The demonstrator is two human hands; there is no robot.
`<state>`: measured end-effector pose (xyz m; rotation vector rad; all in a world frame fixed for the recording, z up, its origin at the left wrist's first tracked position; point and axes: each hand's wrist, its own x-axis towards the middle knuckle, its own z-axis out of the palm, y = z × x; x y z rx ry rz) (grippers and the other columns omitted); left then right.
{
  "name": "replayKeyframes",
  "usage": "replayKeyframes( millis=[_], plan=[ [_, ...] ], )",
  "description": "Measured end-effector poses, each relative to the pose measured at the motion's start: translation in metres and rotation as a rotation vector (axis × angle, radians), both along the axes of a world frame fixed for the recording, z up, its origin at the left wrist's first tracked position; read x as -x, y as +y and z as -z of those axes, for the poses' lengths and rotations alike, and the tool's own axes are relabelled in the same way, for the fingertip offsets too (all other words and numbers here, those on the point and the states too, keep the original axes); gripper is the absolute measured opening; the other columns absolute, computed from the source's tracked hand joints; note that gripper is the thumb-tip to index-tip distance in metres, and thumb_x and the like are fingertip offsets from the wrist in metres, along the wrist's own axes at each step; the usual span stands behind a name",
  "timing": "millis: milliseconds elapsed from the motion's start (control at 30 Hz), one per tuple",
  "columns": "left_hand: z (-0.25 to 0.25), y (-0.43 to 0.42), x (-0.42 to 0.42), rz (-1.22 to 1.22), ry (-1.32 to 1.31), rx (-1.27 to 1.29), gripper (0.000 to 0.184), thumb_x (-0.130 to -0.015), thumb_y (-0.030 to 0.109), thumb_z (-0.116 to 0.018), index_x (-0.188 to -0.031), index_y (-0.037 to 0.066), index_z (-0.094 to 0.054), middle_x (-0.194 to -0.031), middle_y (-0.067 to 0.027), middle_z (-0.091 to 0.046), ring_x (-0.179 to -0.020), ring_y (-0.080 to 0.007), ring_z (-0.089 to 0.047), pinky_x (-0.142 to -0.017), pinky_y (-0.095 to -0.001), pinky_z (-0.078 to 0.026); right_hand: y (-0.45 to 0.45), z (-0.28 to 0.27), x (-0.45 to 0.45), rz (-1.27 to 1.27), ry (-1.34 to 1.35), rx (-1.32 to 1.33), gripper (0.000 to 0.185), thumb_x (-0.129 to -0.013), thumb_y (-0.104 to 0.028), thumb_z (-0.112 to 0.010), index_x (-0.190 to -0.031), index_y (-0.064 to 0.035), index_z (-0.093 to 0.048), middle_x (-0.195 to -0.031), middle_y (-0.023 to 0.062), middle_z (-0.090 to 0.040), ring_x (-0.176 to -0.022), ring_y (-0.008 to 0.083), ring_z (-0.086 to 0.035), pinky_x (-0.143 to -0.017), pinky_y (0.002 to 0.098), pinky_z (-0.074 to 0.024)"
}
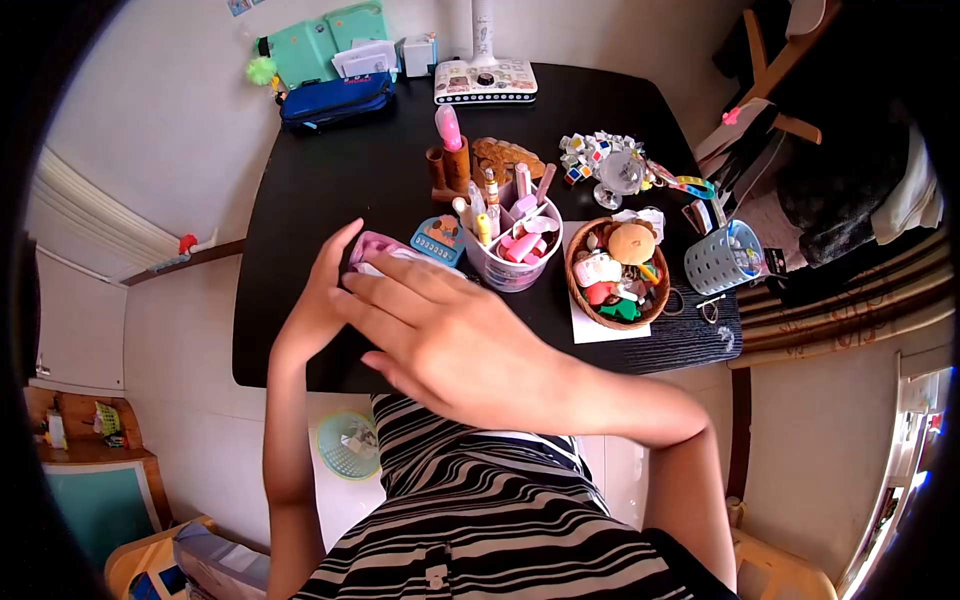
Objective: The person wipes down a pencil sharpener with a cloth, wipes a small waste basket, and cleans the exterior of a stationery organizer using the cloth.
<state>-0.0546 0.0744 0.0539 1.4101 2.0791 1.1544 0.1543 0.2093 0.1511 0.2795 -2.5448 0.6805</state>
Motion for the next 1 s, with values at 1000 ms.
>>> replayKeyframes(
  millis=[1000],
  plan=[
    [0.008,-0.026,-0.036,-0.276,-0.081,0.074,0.029,-0.107,0.021,-0.05,-0.125,0.001,-0.06,-0.108,-0.0184,-0.065,-0.102,-0.0318,-0.063,-0.092,-0.0388,-0.049,0.011,0.117,-0.003,0.104,-0.108,0.073,0.053,-0.084,0.003,-0.058,-0.136,-0.0069,-0.062,-0.143,0.0103,-0.056,-0.139,0.0338,-0.048,-0.116,0.0477,-0.0385]
  ],
)
